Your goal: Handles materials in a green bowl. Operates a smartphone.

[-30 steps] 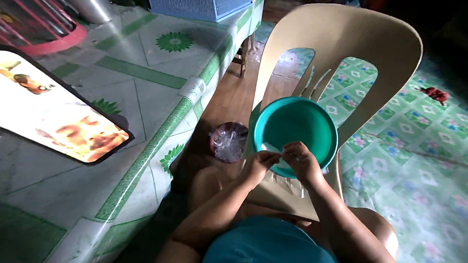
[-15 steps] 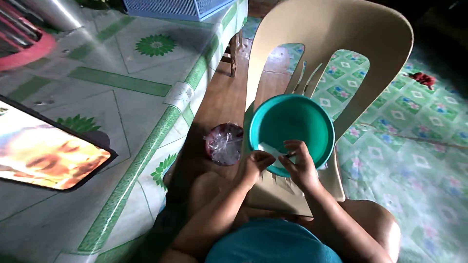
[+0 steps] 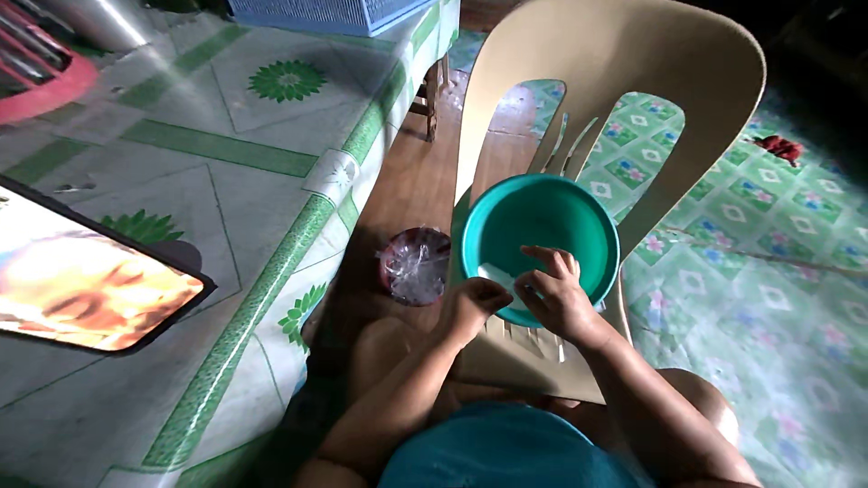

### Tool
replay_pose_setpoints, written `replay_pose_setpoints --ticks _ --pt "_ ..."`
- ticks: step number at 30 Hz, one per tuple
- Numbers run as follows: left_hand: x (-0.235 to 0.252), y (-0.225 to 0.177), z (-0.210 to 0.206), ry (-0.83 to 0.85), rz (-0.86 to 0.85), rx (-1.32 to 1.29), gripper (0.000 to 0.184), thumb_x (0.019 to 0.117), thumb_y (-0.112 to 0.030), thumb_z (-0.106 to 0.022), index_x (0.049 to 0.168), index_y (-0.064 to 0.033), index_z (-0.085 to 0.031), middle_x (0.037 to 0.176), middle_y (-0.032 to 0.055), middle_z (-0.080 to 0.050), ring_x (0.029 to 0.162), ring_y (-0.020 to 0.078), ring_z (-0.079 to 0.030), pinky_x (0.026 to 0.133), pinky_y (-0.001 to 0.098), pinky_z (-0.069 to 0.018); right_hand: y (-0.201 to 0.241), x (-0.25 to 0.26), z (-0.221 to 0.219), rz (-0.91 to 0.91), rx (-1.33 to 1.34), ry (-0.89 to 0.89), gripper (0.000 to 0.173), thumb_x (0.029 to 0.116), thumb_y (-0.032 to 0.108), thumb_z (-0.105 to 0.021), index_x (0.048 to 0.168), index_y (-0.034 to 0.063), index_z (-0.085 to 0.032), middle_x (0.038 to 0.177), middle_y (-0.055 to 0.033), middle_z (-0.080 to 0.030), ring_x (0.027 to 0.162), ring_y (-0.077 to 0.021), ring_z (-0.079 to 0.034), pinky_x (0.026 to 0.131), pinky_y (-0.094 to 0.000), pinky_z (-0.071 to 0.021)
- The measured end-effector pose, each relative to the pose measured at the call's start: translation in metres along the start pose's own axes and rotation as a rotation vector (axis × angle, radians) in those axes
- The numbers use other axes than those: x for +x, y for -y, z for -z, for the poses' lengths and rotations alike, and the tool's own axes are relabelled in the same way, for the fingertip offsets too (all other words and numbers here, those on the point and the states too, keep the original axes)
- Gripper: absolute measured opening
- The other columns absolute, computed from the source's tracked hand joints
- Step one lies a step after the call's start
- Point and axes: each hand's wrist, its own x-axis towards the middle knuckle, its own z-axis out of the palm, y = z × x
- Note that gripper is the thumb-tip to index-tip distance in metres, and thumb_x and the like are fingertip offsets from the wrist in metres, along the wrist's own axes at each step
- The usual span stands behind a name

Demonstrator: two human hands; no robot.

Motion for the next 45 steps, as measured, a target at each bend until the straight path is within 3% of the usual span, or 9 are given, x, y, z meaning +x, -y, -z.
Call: replay_pose_setpoints --ticks 4,7,11,22,31,34,39,42,45 --pt "0.005 -0.002 0.008 -0.067 -0.025 0.078 0.014 0.0884 -0.016 -0.078 0.096 -0.0044 -0.075 0.09 0.0012 -0.074 0.085 0.0035 -0.069 0.082 0.0238 -0.058 -0.017 0.009 0.006 -0.086 -0.038 0.016 0.01 0.0944 0.014 -0.067 0.092 0.007 -0.074 0.128 -0.0154 -0.066 0.122 -0.038 -0.059 0.102 -0.062 -0.0438" --pt "0.009 0.006 0.016 -0.132 -0.085 -0.024 0.013 0.0879 -0.014 -0.08 0.094 -0.0041 -0.074 0.088 0.0008 -0.073 0.081 0.004 -0.069 0.08 0.0237 -0.0587 -0.037 0.017 0.01 -0.336 -0.187 0.42 0.013 0.0986 0.011 -0.065 0.102 0.0047 -0.076 0.115 -0.0164 -0.069 0.116 -0.0392 -0.061 0.097 -0.0644 -0.0455" --pt "0.008 0.004 0.023 -0.169 -0.106 -0.084 0.01 0.0869 -0.011 -0.081 0.093 -0.0065 -0.074 0.085 -0.0015 -0.072 0.079 0.0037 -0.068 0.077 0.0226 -0.0577 -0.068 0.01 -0.002 -0.407 -0.466 0.808 0.023 0.0934 0.005 -0.068 0.114 0.0096 -0.076 0.12 -0.0182 -0.069 0.122 -0.0425 -0.059 0.099 -0.0685 -0.0434" --pt "0.008 0.009 0.024 -0.174 -0.278 -0.095 0.008 0.0857 -0.009 -0.081 0.09 -0.0073 -0.074 0.087 -0.0007 -0.071 0.08 0.0063 -0.067 0.075 0.0232 -0.0583 -0.069 0.011 -0.014 -0.286 -0.521 0.904 0.022 0.0928 -0.001 -0.067 0.113 0.0055 -0.075 0.121 -0.018 -0.068 0.124 -0.0414 -0.058 0.104 -0.0656 -0.0439" --pt "0.011 0.008 0.024 -0.237 -0.223 -0.116 0.007 0.0862 -0.01 -0.081 0.09 -0.0083 -0.075 0.086 -0.0006 -0.072 0.08 0.0071 -0.067 0.076 0.0238 -0.0576 -0.046 0.041 -0.017 -0.373 -0.527 0.91 0.022 0.1004 0.011 -0.062 0.121 0.0051 -0.066 0.112 -0.0192 -0.07 0.102 -0.0413 -0.069 0.085 -0.0605 -0.0559" --pt "0.013 0.009 0.025 -0.244 -0.192 -0.153 0.007 0.0865 -0.008 -0.08 0.091 -0.0069 -0.075 0.087 0.0006 -0.072 0.08 0.0079 -0.068 0.076 0.0247 -0.0582 -0.039 0.036 -0.004 -0.419 -0.407 0.788 0.022 0.0982 0.004 -0.063 0.119 0.005 -0.069 0.118 -0.0189 -0.07 0.109 -0.0415 -0.068 0.091 -0.0629 -0.054" --pt "0.014 0.01 0.029 -0.317 -0.1 -0.187 0.009 0.0875 -0.01 -0.08 0.094 -0.0074 -0.074 0.087 0.0005 -0.072 0.083 0.0079 -0.068 0.079 0.0263 -0.0571 -0.047 -0.015 0.037 -0.317 -0.275 0.195 0.019 0.0983 0.004 -0.062 0.113 0.0027 -0.074 0.107 -0.0186 -0.073 0.104 -0.0379 -0.069 0.1 -0.063 -0.0465" --pt "0.018 0.011 0.023 -0.348 -0.013 -0.265 0.009 0.0889 -0.01 -0.078 0.095 -0.0058 -0.073 0.087 0.0016 -0.072 0.081 0.0084 -0.067 0.079 0.0271 -0.0565 -0.068 -0.05 0.026 -0.194 -0.321 -0.214 0.018 0.0993 0.01 -0.06 0.106 0.0016 -0.075 0.101 -0.0164 -0.074 0.097 -0.0326 -0.071 0.1 -0.0598 -0.0456" --pt "0.026 0.015 0.014 -0.345 0.051 -0.361 0.011 0.0909 -0.009 -0.076 0.099 -0.0036 -0.071 0.092 0.0049 -0.071 0.086 0.0119 -0.066 0.082 0.0302 -0.0557 -0.082 -0.063 0.01 -0.281 -0.225 -0.349 0.02 0.0993 0.012 -0.062 0.109 -0.0008 -0.073 0.106 -0.0177 -0.073 0.104 -0.0323 -0.069 0.106 -0.0585 -0.0433"
